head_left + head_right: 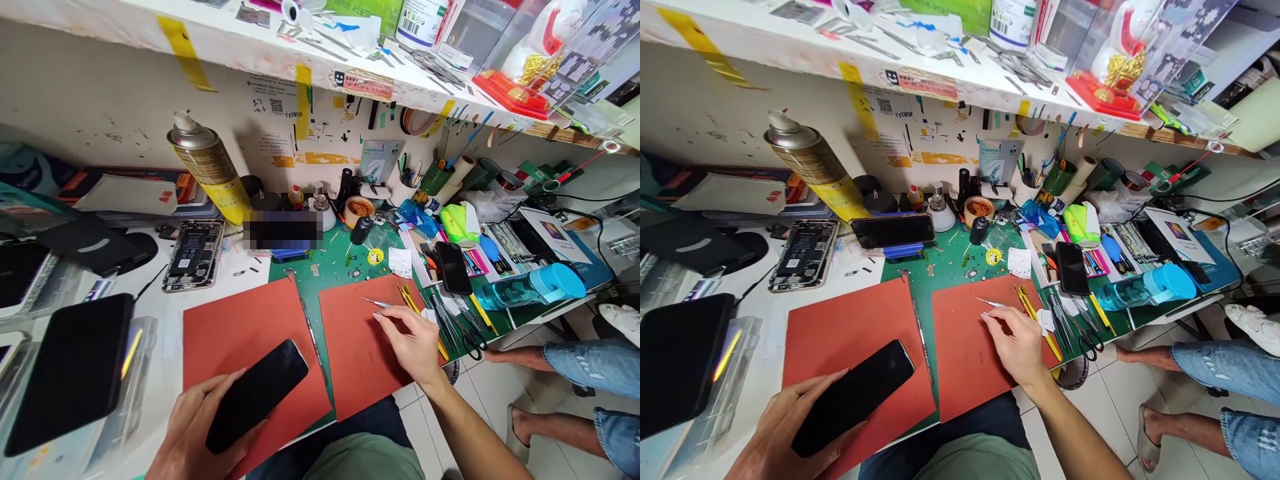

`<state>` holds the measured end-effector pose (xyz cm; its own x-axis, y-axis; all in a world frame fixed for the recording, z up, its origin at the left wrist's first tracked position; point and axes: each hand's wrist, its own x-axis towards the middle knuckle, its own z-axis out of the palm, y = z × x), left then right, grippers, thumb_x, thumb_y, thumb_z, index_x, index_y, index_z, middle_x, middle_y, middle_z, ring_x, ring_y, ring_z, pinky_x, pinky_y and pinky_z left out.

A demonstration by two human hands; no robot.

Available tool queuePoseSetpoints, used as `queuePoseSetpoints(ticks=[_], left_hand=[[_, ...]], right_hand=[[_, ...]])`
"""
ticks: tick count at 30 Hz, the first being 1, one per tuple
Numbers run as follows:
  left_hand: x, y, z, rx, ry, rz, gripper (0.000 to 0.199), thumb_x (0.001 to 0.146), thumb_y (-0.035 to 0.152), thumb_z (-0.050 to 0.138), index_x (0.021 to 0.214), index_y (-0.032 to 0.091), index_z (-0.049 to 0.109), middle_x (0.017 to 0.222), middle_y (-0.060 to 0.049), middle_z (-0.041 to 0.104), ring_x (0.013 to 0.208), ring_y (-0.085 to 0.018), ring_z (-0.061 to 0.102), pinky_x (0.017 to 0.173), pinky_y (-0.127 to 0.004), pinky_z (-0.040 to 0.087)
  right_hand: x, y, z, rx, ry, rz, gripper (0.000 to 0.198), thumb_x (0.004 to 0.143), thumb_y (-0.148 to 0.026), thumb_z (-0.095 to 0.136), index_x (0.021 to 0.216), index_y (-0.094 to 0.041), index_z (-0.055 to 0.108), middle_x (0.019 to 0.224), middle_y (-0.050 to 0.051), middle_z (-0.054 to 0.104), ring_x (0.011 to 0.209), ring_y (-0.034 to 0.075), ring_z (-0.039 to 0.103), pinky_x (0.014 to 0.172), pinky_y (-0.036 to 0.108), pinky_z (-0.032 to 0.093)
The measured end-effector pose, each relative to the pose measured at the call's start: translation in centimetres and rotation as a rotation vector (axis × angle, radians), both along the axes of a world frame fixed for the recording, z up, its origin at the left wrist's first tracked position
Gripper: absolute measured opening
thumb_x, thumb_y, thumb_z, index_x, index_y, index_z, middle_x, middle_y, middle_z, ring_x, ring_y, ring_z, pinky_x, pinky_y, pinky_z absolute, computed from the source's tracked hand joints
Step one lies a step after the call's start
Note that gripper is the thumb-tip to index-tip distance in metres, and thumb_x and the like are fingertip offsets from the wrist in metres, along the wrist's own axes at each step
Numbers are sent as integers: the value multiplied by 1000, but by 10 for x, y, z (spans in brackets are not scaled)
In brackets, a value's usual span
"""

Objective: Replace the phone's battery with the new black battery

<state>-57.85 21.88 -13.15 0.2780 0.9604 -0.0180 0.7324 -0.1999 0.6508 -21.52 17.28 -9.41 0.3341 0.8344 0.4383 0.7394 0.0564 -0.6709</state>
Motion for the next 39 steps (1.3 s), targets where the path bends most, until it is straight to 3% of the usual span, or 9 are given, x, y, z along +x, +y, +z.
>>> queuePoseSetpoints(ticks=[3, 9, 15, 20, 25, 27, 30, 36, 39], left_hand=[[1, -9, -1, -5, -43, 7, 47, 87, 57, 70, 128, 33, 71, 124, -7, 72, 116, -38, 69, 104, -54, 61], [-6, 1, -7, -7, 10, -92, 52, 85, 52, 74, 132, 32, 72, 125, -7, 71, 116, -34, 70, 105, -45, 61], [-2, -4, 0, 11, -8, -111, 51, 87, 41, 75, 136, 30, 70, 127, -8, 69, 118, -30, 70, 105, -42, 60], [6, -14, 7, 10, -51, -88, 56, 89, 32, 76, 144, 27, 64, 130, -10, 67, 124, -31, 66, 111, -48, 57], [8, -20, 11, 95, -26, -117, 63, 96, 35, 74, 154, 24, 53, 137, -13, 66, 130, -32, 63, 113, -51, 56], [9, -22, 10, 136, -10, -129, 65, 98, 38, 73, 157, 23, 50, 140, -14, 66, 133, -33, 62, 114, -51, 56], [6, -22, 4, 210, 41, -144, 64, 102, 40, 68, 160, 23, 46, 140, -15, 66, 130, -34, 65, 110, -51, 58], [-2, -13, -3, 486, 115, -238, 70, 109, 46, 58, 168, 18, 35, 138, -20, 69, 117, -37, 72, 102, -54, 60], [-5, -9, -1, 508, 131, -293, 72, 109, 45, 58, 170, 18, 33, 139, -20, 69, 117, -39, 73, 102, -56, 61]], right_hand=[[11, 8, 0, -94, -24, -10, 17, 105, -33, 66, 101, -26, 81, 95, 5, 85, 83, 23, 81, 79, 35, 64], [38, 44, -11, -292, -122, -6, 28, 106, -28, 55, 97, -24, 81, 97, 8, 84, 88, 25, 77, 82, 37, 57], [43, 61, -26, -360, -186, 33, 28, 102, -26, 55, 93, -22, 81, 97, 11, 83, 90, 29, 76, 84, 41, 55], [20, 41, -13, -309, -224, 21, 35, 108, -40, 52, 107, -18, 80, 105, 17, 79, 97, 34, 73, 89, 47, 53], [-34, -2, 5, -288, -68, 345, 22, 111, -36, 57, 111, -26, 77, 100, 7, 80, 88, 23, 76, 75, 33, 57], [-47, -17, 6, -294, -29, 398, 21, 112, -33, 57, 110, -26, 76, 97, 5, 79, 82, 21, 76, 71, 31, 57], [-39, -32, 3, -339, -72, 296, 25, 112, -38, 57, 105, -25, 77, 91, 5, 79, 78, 21, 75, 73, 32, 56], [33, -46, -7, -498, -265, -121, 42, 111, -49, 48, 104, -20, 77, 105, 13, 81, 95, 31, 77, 84, 41, 54], [45, -45, -18, -533, -299, -192, 42, 110, -50, 47, 104, -20, 76, 105, 13, 80, 94, 31, 76, 83, 41, 53]])
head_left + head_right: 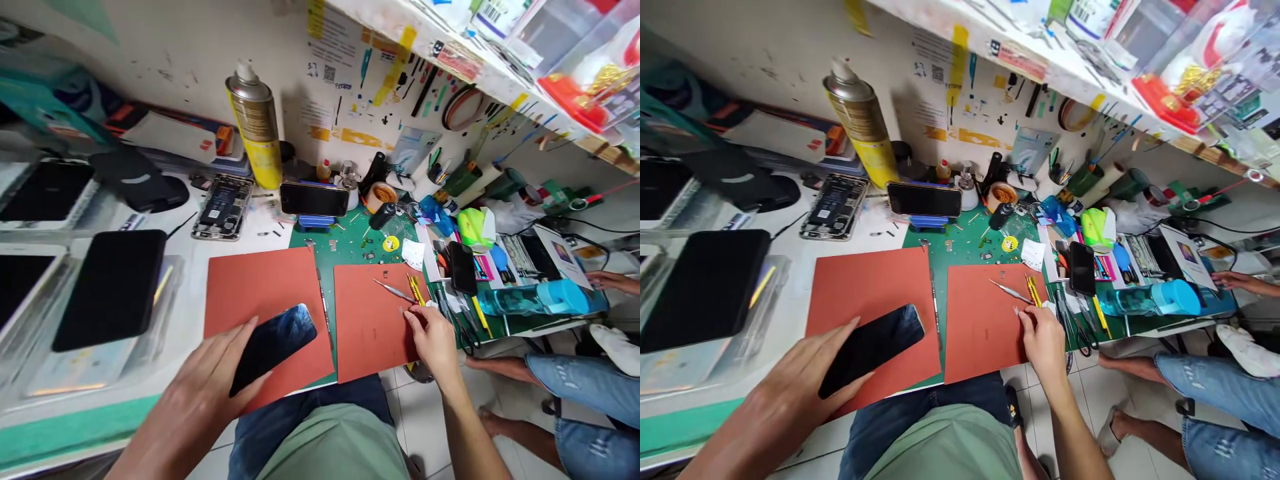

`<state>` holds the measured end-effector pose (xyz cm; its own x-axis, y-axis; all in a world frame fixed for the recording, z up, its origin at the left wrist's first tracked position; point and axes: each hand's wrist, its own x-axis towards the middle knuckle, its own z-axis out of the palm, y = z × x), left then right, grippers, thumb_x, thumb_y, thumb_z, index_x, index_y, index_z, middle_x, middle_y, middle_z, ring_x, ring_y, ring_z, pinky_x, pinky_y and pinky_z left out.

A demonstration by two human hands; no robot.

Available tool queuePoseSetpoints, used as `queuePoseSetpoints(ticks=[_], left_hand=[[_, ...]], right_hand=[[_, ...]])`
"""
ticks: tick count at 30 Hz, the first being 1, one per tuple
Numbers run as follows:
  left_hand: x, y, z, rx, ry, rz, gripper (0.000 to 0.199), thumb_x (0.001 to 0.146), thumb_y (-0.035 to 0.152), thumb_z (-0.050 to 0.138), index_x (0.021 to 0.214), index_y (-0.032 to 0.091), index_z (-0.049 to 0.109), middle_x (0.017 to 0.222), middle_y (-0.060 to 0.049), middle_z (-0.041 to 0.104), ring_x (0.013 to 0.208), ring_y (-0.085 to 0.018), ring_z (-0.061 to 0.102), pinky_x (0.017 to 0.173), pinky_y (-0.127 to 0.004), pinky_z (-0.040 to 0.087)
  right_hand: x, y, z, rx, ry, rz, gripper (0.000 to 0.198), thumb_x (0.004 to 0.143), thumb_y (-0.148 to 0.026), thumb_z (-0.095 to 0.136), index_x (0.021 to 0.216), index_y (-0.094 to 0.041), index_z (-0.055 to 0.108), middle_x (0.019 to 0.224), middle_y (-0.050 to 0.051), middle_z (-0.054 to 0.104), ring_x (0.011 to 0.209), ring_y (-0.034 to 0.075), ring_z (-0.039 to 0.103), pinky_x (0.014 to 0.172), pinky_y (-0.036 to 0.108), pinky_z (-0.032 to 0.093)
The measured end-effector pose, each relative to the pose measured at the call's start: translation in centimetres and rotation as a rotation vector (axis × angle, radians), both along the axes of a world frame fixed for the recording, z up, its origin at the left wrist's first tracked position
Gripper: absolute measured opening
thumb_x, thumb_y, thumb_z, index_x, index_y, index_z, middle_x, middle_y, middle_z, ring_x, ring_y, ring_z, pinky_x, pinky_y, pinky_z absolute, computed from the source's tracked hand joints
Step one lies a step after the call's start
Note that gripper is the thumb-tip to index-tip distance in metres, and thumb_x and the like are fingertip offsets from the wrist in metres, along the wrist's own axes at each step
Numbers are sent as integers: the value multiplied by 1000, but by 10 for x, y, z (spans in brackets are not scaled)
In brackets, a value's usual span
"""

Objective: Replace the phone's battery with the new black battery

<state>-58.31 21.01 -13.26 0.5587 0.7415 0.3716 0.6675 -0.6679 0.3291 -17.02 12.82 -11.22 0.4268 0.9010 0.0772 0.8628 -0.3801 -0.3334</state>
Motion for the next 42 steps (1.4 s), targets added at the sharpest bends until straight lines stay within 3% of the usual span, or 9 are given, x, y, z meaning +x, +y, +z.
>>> queuePoseSetpoints(ticks=[4, 8, 12, 15, 20, 25, 31, 36, 42], left_hand=[[-2, -2, 9, -43, 17, -6, 66, 110, 37, 54, 169, 18, 34, 141, -19, 67, 121, -37, 72, 105, -56, 62], [-1, -10, 27, -85, 54, 26, 52, 105, 22, 54, 155, 12, 47, 143, -21, 61, 130, -34, 68, 111, -49, 60], [3, -14, 44, -139, 136, 55, 50, 99, 14, 58, 148, 12, 51, 133, -19, 64, 124, -35, 70, 107, -50, 62], [5, -18, 49, -143, 204, 70, 50, 101, 15, 56, 151, 10, 48, 133, -20, 66, 120, -36, 71, 102, -52, 64], [4, -25, 42, 35, 265, 51, 47, 112, 21, 42, 156, 4, 45, 140, -22, 68, 129, -35, 69, 109, -50, 62], [2, -31, 31, 112, 191, 70, 38, 110, 15, 49, 145, 1, 55, 134, -23, 71, 127, -35, 71, 106, -48, 64], [-1, -38, 20, 189, 160, 81, 36, 106, 6, 51, 141, 3, 58, 142, -23, 68, 133, -36, 69, 105, -47, 65], [-3, -42, 15, 234, 115, 70, 29, 104, 4, 52, 130, 8, 63, 145, -26, 65, 138, -38, 65, 96, -44, 68], [-2, -42, 15, 279, 118, 87, 25, 102, 2, 54, 122, 13, 63, 141, -26, 66, 137, -35, 67, 90, -38, 69]], right_hand=[[-8, 5, -9, -27, -8, 2, 44, 110, -51, 41, 99, -21, 72, 102, 14, 78, 92, 31, 73, 79, 40, 50], [-8, 2, -12, -24, 12, 29, 50, 109, -56, 35, 93, -22, 68, 100, 16, 77, 88, 34, 71, 76, 43, 48], [-3, 1, -17, -10, 35, 87, 50, 108, -61, 37, 106, -22, 69, 110, 16, 79, 93, 35, 73, 78, 45, 50], [-13, 7, -9, 63, 147, 161, 52, 106, -65, 43, 112, -23, 72, 115, 15, 78, 103, 34, 73, 86, 45, 54], [-66, 37, 28, 122, 591, 132, 35, 101, -58, 68, 107, -25, 76, 108, 8, 80, 100, 27, 78, 80, 35, 62], [-132, 78, 55, 175, 903, 376, 20, 101, -43, 75, 110, -25, 79, 96, 4, 81, 85, 20, 79, 80, 31, 66], [-179, 102, 55, 68, 909, 648, 16, 105, -33, 70, 115, -27, 79, 101, 4, 81, 90, 19, 78, 81, 28, 64], [-192, 104, 53, -27, 893, 757, 14, 108, -32, 65, 112, -27, 78, 104, 2, 83, 94, 18, 80, 82, 26, 63], [-196, 105, 56, -21, 845, 817, 15, 108, -30, 64, 105, -26, 78, 99, 2, 82, 88, 18, 77, 79, 27, 60]])
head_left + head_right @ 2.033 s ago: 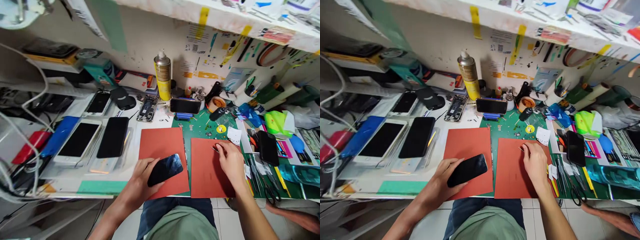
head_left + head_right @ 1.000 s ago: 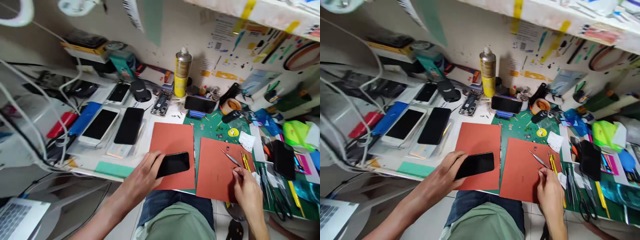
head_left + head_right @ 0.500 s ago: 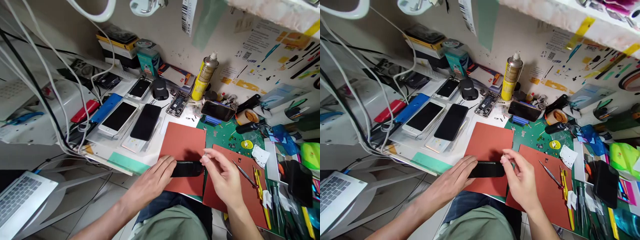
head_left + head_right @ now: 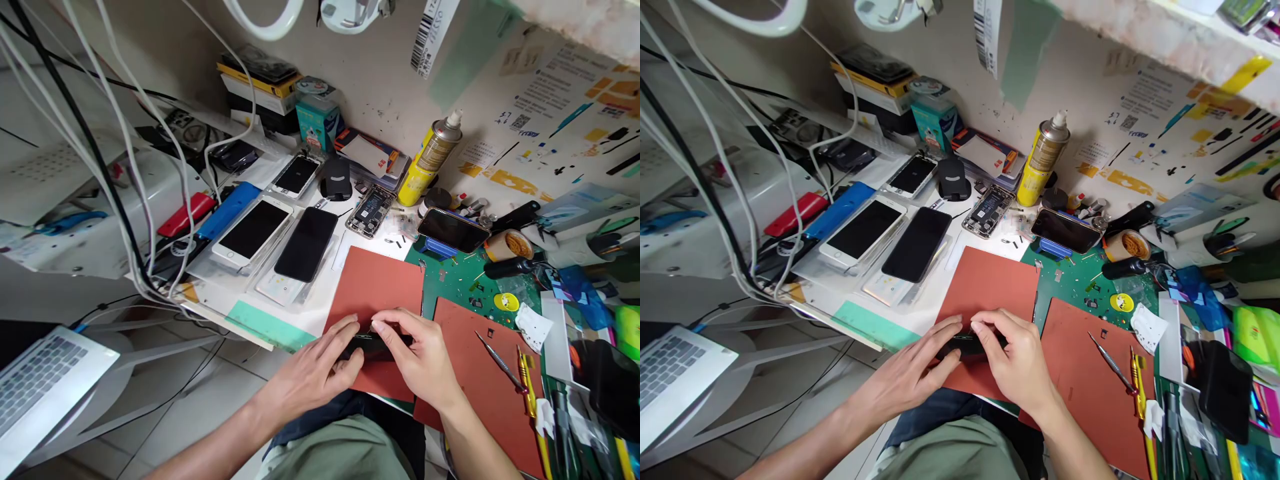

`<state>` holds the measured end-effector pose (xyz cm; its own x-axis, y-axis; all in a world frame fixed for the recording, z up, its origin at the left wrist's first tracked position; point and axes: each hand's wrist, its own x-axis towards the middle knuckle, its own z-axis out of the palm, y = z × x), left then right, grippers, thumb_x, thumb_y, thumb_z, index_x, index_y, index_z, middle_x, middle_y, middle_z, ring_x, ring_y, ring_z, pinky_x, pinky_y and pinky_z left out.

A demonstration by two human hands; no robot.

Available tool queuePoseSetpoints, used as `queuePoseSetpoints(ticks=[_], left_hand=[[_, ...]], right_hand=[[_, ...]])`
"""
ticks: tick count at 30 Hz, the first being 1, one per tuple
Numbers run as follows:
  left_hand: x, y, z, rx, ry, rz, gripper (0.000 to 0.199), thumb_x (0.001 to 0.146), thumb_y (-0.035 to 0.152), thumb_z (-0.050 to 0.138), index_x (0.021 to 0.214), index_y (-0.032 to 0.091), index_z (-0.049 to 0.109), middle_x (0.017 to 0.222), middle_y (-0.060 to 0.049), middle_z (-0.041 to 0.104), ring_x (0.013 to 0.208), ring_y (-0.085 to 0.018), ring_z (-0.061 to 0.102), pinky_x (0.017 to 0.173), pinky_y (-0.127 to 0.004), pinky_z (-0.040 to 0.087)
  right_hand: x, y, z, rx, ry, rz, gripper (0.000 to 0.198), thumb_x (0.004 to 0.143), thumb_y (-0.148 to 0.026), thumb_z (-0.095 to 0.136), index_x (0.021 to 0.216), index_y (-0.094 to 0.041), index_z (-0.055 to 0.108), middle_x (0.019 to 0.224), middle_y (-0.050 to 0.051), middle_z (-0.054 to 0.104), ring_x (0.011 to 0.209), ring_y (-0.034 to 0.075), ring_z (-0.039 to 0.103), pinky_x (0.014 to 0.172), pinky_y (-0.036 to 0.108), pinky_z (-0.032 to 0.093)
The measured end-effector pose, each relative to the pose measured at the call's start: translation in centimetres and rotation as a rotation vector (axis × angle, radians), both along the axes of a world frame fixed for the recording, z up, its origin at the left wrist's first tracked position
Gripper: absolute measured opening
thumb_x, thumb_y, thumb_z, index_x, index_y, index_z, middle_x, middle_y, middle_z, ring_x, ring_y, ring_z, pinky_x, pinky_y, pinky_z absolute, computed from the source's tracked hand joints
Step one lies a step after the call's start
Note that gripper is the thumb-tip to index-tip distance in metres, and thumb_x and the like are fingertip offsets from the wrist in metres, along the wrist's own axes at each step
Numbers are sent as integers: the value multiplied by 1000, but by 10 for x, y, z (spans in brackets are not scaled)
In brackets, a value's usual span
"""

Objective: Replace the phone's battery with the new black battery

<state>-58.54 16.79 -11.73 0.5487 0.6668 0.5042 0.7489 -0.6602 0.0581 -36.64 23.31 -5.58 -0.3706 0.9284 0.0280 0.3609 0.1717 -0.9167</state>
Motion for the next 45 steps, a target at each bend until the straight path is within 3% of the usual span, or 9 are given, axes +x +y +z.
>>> queuePoseSetpoints(ticks=[10, 23, 37, 45], left_hand=[[0, -1, -1, 2, -32, 22, 23, 101, 2, 52, 117, 14, 62, 134, -22, 69, 127, -32, 73, 86, -35, 70], [-2, -5, -9, -50, -46, 9, 24, 99, 4, 57, 119, 15, 64, 146, -24, 65, 139, -35, 66, 92, -40, 69], [-1, -1, -1, 14, -22, -5, 24, 94, 0, 62, 114, 12, 66, 138, -27, 69, 132, -39, 70, 89, -41, 70], [-1, -2, -5, -2, -36, -10, 26, 93, 2, 66, 117, 14, 66, 150, -27, 64, 141, -38, 64, 97, -43, 69]], right_hand=[[-10, 0, 3, 60, 5, 24, 14, 107, -24, 64, 106, -26, 79, 97, 1, 82, 84, 16, 76, 78, 26, 59], [-12, 0, 2, 71, -16, 37, 15, 108, -24, 63, 108, -26, 78, 96, 2, 81, 83, 17, 76, 76, 27, 59], [-15, 0, 0, 257, -37, 97, 23, 106, -12, 61, 116, -25, 77, 99, 4, 82, 85, 18, 78, 78, 30, 62], [-17, 2, -3, 309, -68, 112, 25, 107, -12, 56, 115, -25, 76, 97, 5, 82, 81, 20, 78, 75, 32, 63]])
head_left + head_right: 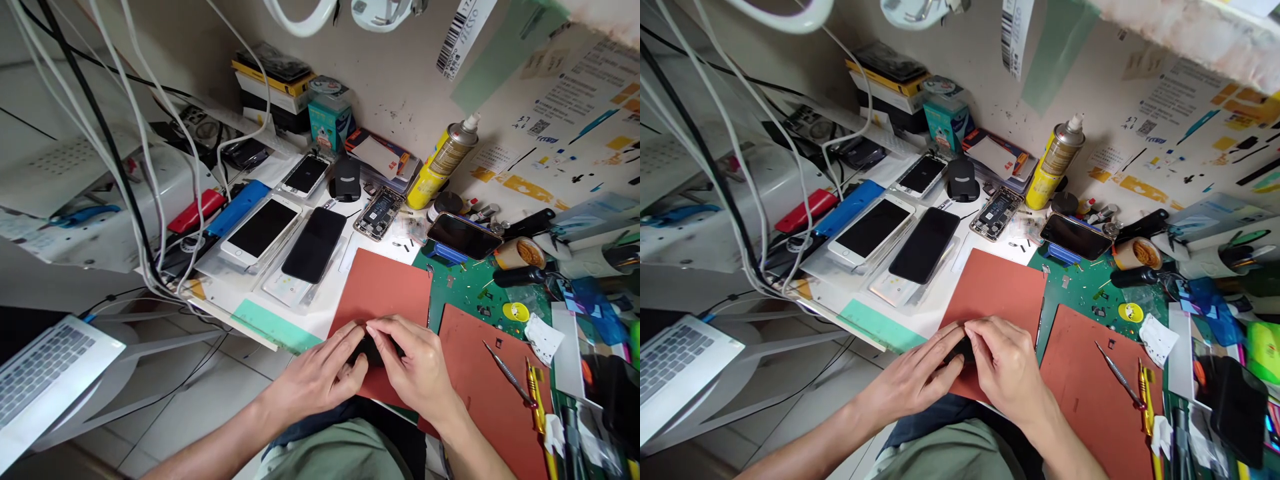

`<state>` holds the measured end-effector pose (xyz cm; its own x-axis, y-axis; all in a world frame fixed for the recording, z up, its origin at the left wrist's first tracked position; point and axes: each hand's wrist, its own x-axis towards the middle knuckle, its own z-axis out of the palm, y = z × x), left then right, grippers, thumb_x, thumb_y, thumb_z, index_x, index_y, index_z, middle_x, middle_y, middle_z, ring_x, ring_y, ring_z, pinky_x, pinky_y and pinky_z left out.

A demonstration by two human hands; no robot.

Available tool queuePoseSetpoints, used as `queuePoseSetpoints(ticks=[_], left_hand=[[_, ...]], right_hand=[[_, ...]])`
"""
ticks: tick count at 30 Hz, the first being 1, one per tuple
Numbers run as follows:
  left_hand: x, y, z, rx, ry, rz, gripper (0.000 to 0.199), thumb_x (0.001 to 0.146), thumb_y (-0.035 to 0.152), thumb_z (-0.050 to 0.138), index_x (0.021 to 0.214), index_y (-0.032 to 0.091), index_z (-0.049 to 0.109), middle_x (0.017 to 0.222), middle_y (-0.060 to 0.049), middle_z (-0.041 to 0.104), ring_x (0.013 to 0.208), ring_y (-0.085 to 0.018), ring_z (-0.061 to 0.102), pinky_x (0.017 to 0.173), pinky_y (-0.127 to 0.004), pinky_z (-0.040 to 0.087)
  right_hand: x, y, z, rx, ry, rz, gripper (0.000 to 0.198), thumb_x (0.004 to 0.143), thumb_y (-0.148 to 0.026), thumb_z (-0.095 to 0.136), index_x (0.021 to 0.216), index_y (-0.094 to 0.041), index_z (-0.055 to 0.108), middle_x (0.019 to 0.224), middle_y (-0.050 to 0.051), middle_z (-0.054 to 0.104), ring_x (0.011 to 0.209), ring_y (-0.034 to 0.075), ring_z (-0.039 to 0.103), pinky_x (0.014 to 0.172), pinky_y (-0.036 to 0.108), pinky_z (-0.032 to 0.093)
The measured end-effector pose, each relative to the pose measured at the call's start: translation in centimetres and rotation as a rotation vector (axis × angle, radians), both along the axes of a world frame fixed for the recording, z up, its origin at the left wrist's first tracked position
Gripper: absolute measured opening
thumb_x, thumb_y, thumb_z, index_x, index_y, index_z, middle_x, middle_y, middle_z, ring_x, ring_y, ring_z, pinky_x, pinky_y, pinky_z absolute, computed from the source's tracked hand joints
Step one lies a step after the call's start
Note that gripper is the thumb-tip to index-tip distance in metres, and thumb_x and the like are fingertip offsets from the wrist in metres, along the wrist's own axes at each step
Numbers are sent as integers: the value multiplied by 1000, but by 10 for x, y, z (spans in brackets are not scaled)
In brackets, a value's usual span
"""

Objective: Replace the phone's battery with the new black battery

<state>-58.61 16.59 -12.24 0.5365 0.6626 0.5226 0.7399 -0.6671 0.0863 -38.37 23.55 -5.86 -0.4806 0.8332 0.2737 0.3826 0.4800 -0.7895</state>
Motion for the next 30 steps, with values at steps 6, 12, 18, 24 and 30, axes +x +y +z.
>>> queuePoseSetpoints(ticks=[6, 12, 18, 24, 30], left_hand=[[-1, 2, 1, -7, 0, -12, 28, 96, 1, 62, 122, 10, 65, 143, -29, 66, 143, -41, 62, 98, -46, 68], [-3, 4, -4, -45, -49, -42, 28, 98, 1, 63, 125, 9, 63, 147, -32, 62, 150, -44, 54, 102, -51, 66], [-3, 6, -5, -64, -41, -8, 29, 99, -1, 59, 125, 10, 61, 151, -31, 60, 145, -42, 59, 102, -52, 66], [-4, 8, -4, -83, -36, 8, 28, 99, 0, 59, 126, 8, 61, 147, -33, 61, 135, -42, 67, 95, -48, 69], [-4, 11, -3, -65, -26, 14, 31, 98, -2, 57, 127, 8, 61, 141, -32, 62, 128, -41, 71, 90, -47, 70]], right_hand=[[1, -2, 2, -72, 44, -110, 18, 107, -17, 62, 112, -25, 78, 97, 4, 82, 83, 18, 79, 77, 29, 63], [16, 40, -14, -77, -290, -221, 27, 108, -22, 53, 112, -22, 80, 95, 6, 81, 79, 21, 77, 73, 32, 60], [23, 63, -17, -15, -470, -144, 32, 108, -20, 51, 101, -22, 81, 103, 10, 81, 85, 25, 79, 76, 35, 59], [23, 47, 18, -42, -482, 302, 25, 110, -16, 55, 130, -21, 69, 114, 9, 81, 98, 25, 80, 84, 36, 63], [16, 48, 21, 163, -628, 447, 35, 105, -3, 53, 138, -14, 60, 111, 13, 82, 95, 26, 81, 80, 38, 66]])
